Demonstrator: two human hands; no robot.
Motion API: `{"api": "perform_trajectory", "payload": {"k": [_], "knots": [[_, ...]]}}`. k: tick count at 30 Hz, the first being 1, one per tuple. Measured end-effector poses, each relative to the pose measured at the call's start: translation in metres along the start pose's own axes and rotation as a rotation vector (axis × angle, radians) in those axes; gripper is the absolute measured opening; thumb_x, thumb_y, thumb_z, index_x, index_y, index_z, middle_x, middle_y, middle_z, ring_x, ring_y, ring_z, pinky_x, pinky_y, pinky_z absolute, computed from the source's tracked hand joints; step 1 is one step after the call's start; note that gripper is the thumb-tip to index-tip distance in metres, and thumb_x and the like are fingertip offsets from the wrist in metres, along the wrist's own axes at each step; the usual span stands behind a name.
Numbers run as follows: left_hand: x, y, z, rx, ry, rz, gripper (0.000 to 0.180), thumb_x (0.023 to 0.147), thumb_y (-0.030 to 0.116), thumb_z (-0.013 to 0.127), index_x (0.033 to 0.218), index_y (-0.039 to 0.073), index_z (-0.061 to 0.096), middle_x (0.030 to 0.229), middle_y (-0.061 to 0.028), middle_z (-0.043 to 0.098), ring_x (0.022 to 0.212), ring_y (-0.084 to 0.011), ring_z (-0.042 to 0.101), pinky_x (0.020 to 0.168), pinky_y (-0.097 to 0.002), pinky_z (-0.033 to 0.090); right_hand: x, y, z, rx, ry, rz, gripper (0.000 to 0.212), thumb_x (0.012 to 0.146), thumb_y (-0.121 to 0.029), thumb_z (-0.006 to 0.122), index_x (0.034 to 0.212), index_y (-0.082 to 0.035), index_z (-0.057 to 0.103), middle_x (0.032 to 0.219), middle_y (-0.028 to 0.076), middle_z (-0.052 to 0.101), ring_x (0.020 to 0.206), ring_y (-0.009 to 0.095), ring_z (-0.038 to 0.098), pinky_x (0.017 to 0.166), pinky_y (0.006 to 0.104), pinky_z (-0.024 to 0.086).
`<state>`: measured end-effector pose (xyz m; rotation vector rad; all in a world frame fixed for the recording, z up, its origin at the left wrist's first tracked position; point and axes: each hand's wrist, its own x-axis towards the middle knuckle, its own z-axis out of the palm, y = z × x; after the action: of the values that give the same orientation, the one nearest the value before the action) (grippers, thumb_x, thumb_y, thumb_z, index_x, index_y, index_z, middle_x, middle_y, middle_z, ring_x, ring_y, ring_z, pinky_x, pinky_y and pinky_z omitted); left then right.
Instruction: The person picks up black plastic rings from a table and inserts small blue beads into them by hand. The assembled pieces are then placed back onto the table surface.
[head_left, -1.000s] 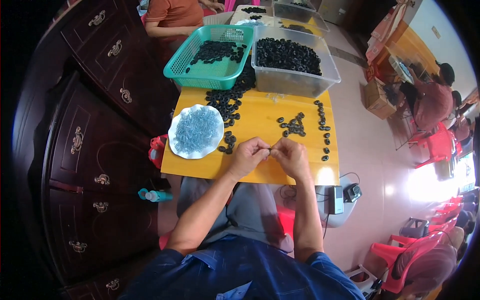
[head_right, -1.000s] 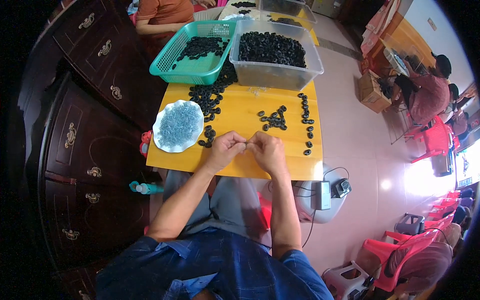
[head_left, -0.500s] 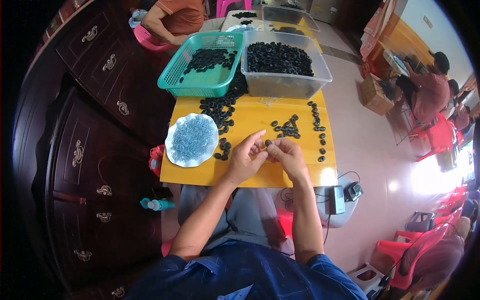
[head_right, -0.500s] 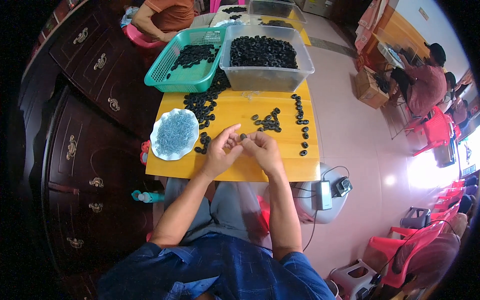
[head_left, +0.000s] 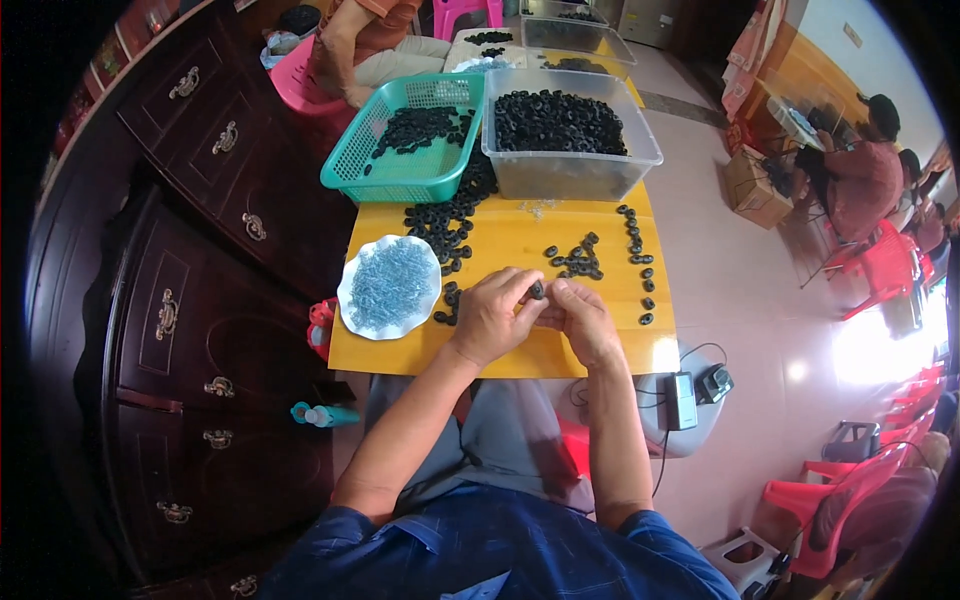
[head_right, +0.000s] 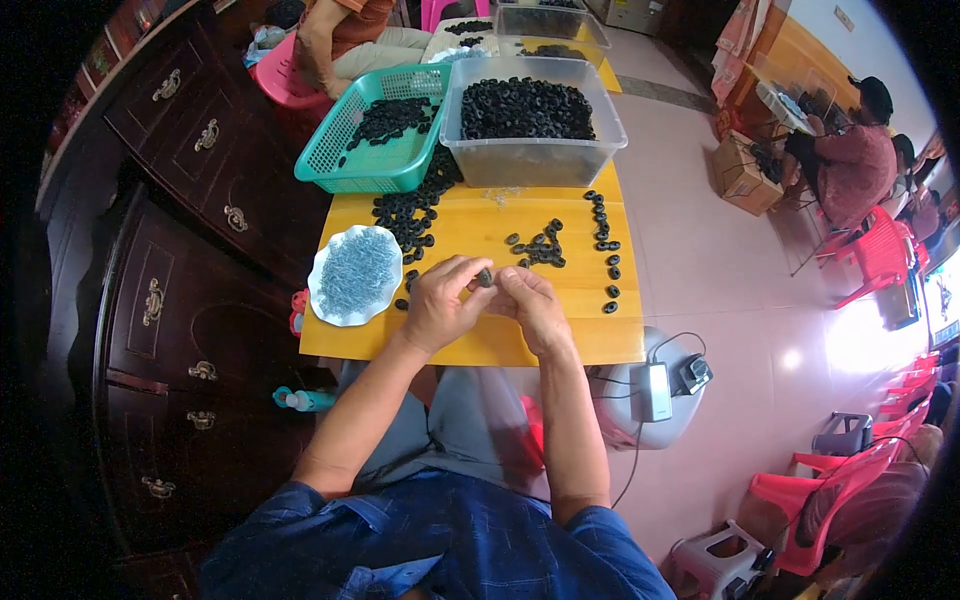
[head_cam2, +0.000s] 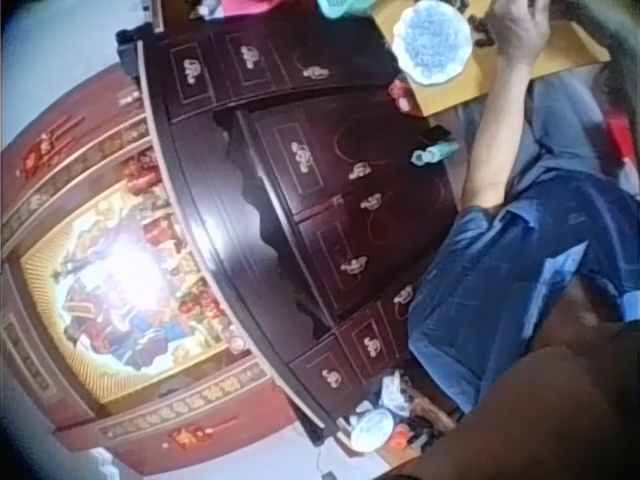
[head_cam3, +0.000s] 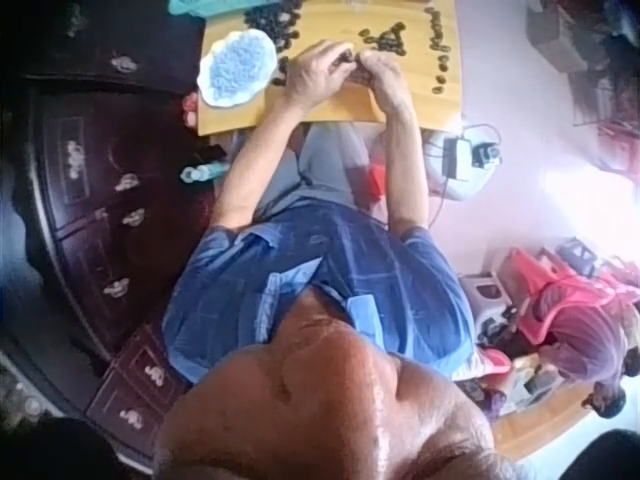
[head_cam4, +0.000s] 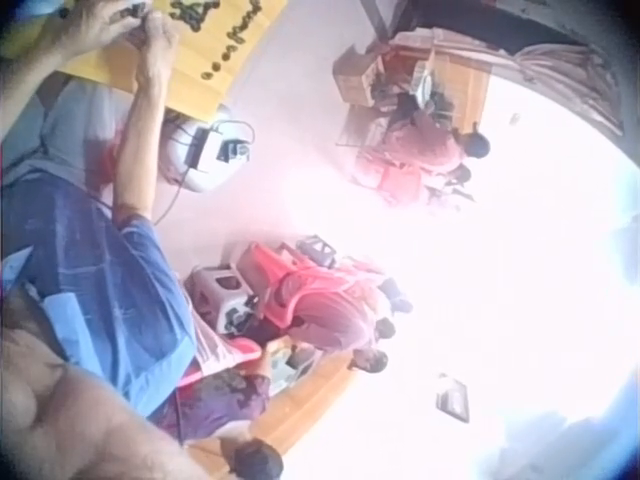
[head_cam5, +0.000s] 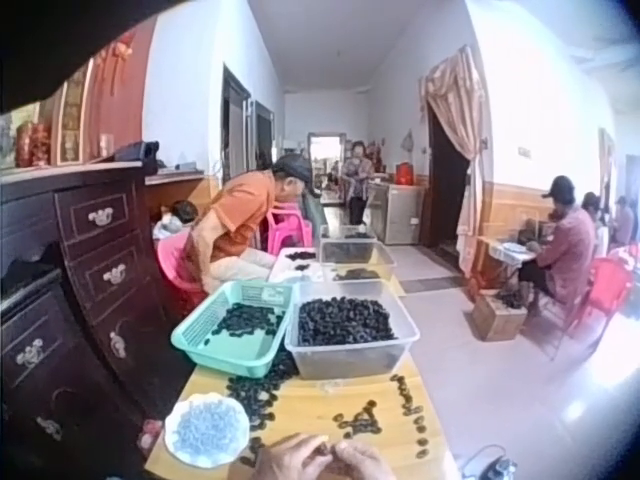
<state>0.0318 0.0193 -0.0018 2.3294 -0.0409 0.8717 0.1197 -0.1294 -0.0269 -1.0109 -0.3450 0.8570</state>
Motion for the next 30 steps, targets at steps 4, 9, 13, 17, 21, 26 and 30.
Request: {"api": "perform_trajectory", "payload": {"k": [4,9,13,17,21,26,30], "knots": [[0.004,0.001,-0.001,0.021,0.009,0.056,0.028,0.082,0.011,0.077,0.108,0.003,0.068,0.092,-0.0106,0.07,0.079,-0.0261,0.071,0.069,-0.0342,0.056,0.002,0.001,-0.004,0.009,0.001,0.007,0.028,0.106,-0.027,0.051,0.109,-0.003,0.064,0.102,0.006,0.07,0.09,0.015,0.067,0.088,0.0342,0.054],[0.004,0.006,-0.006,-0.026,-0.015,-0.026,0.027,0.081,0.012,0.077,0.106,0.004,0.068,0.092,-0.0108,0.07,0.082,-0.0293,0.07,0.069,-0.0368,0.056,0.002,0.001,-0.001,-0.011,0.004,-0.006,0.028,0.105,-0.027,0.052,0.107,-0.003,0.065,0.101,0.006,0.07,0.091,0.015,0.068,0.087,0.0332,0.055],[0.003,0.003,-0.003,-0.025,-0.011,0.02,0.021,0.082,0.01,0.07,0.102,0.006,0.068,0.09,-0.012,0.069,0.082,-0.0333,0.069,0.068,-0.0396,0.055,-0.002,-0.002,0.005,-0.067,0.042,-0.014,0.028,0.105,-0.029,0.054,0.106,-0.003,0.066,0.096,0.004,0.069,0.084,0.014,0.066,0.083,0.0302,0.054],[-0.001,0.005,-0.001,0.057,-0.071,0.009,0.028,0.082,0.01,0.068,0.11,0.005,0.066,0.094,-0.0123,0.069,0.084,-0.0333,0.069,0.07,-0.0403,0.056,0.001,0.005,-0.007,-0.225,-0.027,-0.073,0.022,0.102,-0.021,0.059,0.096,-0.001,0.067,0.089,0.002,0.066,0.079,0.01,0.059,0.077,0.0263,0.049],[-0.004,0.004,-0.007,0.035,-0.205,-0.017,0.036,0.082,0.01,0.069,0.117,0.004,0.064,0.098,-0.0136,0.07,0.084,-0.0316,0.07,0.071,-0.0401,0.057,-0.002,0.002,0.001,-0.417,0.013,-0.089,0.024,0.102,-0.021,0.06,0.094,0.0,0.067,0.086,0.001,0.065,0.078,0.01,0.059,0.074,0.0265,0.05],[-0.006,-0.006,-0.024,-0.169,-0.43,-0.186,0.025,0.083,0.01,0.075,0.106,0.002,0.068,0.067,-0.0077,0.064,0.061,-0.0154,0.063,0.058,-0.0313,0.048,-0.004,0.004,-0.007,-0.556,-0.056,0.081,0.029,0.101,-0.024,0.06,0.094,0.003,0.07,0.083,0.005,0.07,0.075,0.012,0.064,0.072,0.0276,0.053],[-0.005,-0.015,-0.035,-0.167,-0.634,-0.345,0.017,0.082,0.008,0.073,0.097,0.003,0.069,0.07,-0.0064,0.066,0.064,-0.013,0.063,0.061,-0.0304,0.05,-0.007,0.0,-0.004,-0.614,-0.17,0.166,0.034,0.102,-0.026,0.059,0.09,0.004,0.07,0.08,0.007,0.071,0.074,0.014,0.066,0.07,0.0282,0.054]]}}
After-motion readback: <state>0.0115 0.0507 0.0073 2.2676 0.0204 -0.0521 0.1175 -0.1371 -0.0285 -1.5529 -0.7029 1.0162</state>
